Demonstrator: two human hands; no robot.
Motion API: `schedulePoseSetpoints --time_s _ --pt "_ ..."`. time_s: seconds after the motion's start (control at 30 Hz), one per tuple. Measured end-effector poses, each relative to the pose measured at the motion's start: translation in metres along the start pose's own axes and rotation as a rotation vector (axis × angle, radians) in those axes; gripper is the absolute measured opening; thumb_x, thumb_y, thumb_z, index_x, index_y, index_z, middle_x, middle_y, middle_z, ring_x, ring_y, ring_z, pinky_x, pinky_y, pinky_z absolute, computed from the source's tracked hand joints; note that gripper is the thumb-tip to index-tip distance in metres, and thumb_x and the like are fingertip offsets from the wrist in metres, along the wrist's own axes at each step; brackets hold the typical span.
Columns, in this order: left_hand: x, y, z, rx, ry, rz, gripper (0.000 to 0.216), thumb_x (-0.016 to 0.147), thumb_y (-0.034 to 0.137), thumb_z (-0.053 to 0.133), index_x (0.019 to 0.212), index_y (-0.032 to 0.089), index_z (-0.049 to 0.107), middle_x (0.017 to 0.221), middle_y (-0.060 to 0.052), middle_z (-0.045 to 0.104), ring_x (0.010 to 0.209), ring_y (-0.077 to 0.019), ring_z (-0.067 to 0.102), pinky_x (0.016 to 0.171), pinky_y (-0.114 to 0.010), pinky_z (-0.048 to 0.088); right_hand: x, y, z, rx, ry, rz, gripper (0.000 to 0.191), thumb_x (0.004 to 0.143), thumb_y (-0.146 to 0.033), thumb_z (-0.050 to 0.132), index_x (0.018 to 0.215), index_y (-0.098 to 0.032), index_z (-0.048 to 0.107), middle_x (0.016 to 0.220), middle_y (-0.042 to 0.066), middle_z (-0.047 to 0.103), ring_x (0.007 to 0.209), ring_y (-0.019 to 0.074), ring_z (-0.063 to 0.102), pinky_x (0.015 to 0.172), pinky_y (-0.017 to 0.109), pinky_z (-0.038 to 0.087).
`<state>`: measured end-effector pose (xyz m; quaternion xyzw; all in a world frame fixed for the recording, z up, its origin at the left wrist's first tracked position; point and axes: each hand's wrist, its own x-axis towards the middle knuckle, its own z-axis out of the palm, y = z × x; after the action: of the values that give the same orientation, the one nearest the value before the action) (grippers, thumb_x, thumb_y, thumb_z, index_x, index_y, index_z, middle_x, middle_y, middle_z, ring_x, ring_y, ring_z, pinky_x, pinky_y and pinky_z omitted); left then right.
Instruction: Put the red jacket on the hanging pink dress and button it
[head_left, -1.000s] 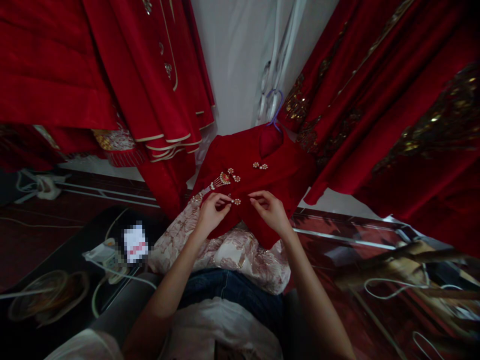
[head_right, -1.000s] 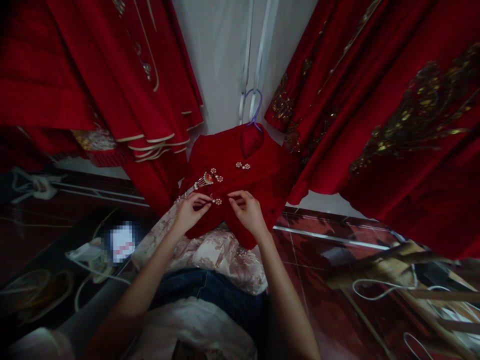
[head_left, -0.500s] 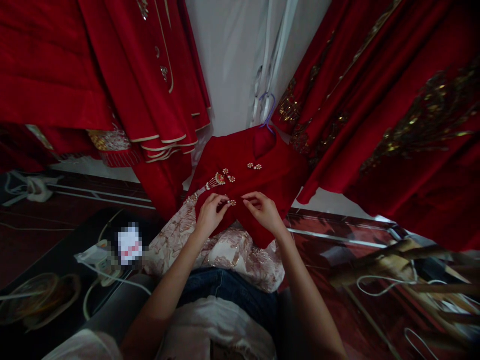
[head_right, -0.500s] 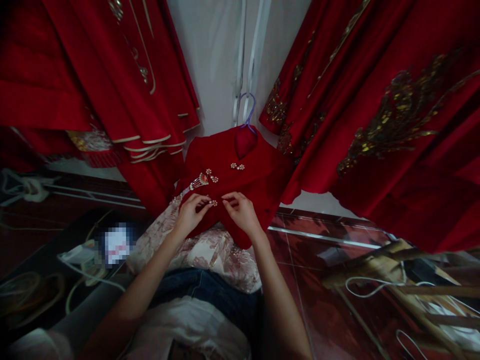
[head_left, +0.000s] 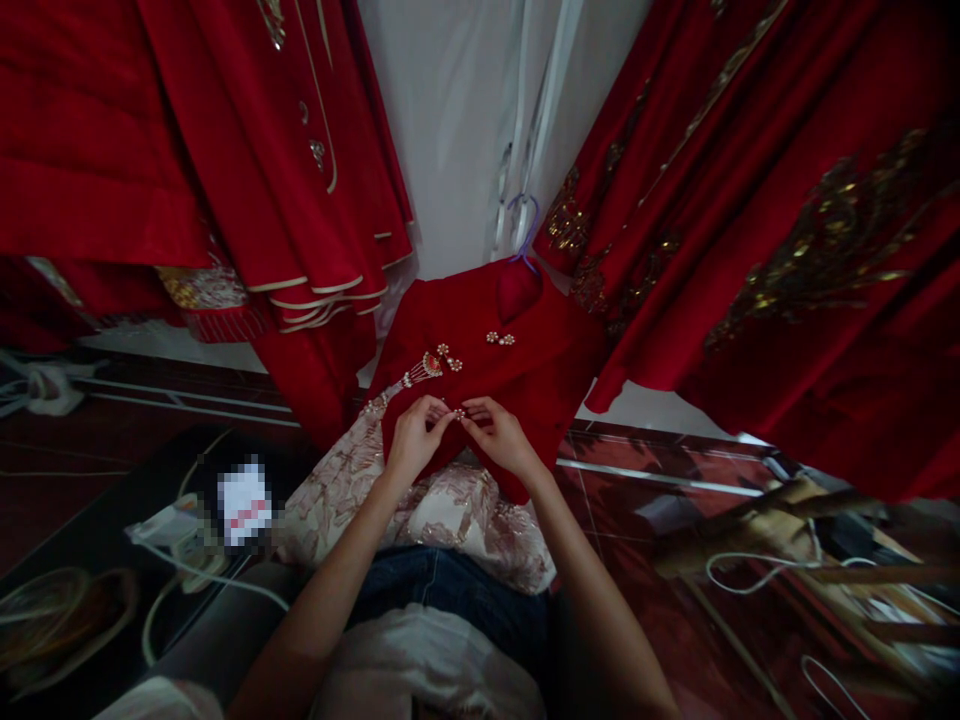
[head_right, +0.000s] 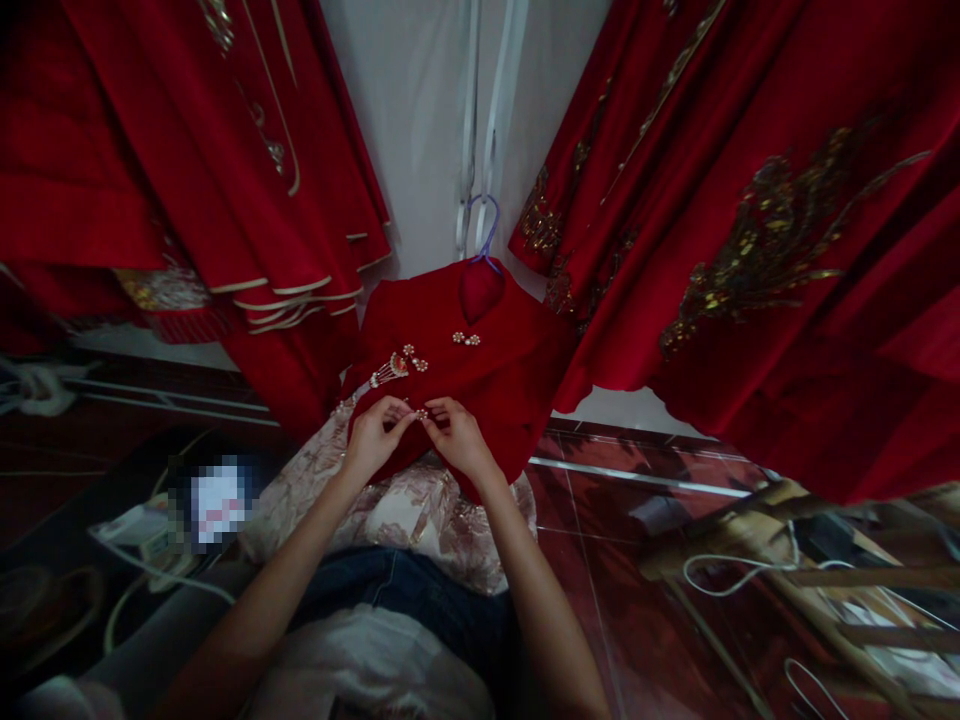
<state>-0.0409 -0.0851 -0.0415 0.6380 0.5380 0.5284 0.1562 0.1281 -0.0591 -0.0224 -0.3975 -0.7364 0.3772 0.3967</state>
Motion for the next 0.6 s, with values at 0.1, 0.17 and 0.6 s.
schedulePoseSetpoints --time_s 0.1,0.17,0.6 --pt "0.000 0.002 0.000 -0.013 -0.002 -0.016 0.014 0.082 0.033 0.063 0.083 0.020 0.061 0.079 -0.002 0.066 0.072 -0.0144 0.064 0.071 -0.027 0.052 0.001 0.004 0.000 -0.014 -0.006 -0.001 0.025 0.081 -0.026 0.060 0.105 -0.019 0.060 0.103 0.007 0.065 0.087 0.0135 0.062 0.071 0.026 0.054" --pt "-0.001 0.003 0.000 -0.061 -0.015 -0.054 0.013 0.080 0.032 0.064 0.083 0.019 0.061 0.079 -0.002 0.067 0.070 -0.0137 0.064 0.070 -0.026 0.053 0.000 0.006 0.001 -0.035 -0.014 -0.004 0.029 0.078 -0.026 0.062 0.106 -0.020 0.059 0.102 0.006 0.064 0.087 0.0138 0.061 0.071 0.026 0.053" --pt "0.083 0.026 -0.026 0.166 -0.240 0.256 0.019 0.084 0.031 0.060 0.097 0.021 0.069 0.101 -0.008 0.062 0.094 -0.0209 0.058 0.086 -0.036 0.047 -0.002 -0.013 -0.015 -0.129 0.050 -0.051 0.025 0.066 -0.012 0.056 0.087 -0.022 0.048 0.073 -0.004 0.054 0.065 0.0122 0.053 0.062 0.023 0.042"
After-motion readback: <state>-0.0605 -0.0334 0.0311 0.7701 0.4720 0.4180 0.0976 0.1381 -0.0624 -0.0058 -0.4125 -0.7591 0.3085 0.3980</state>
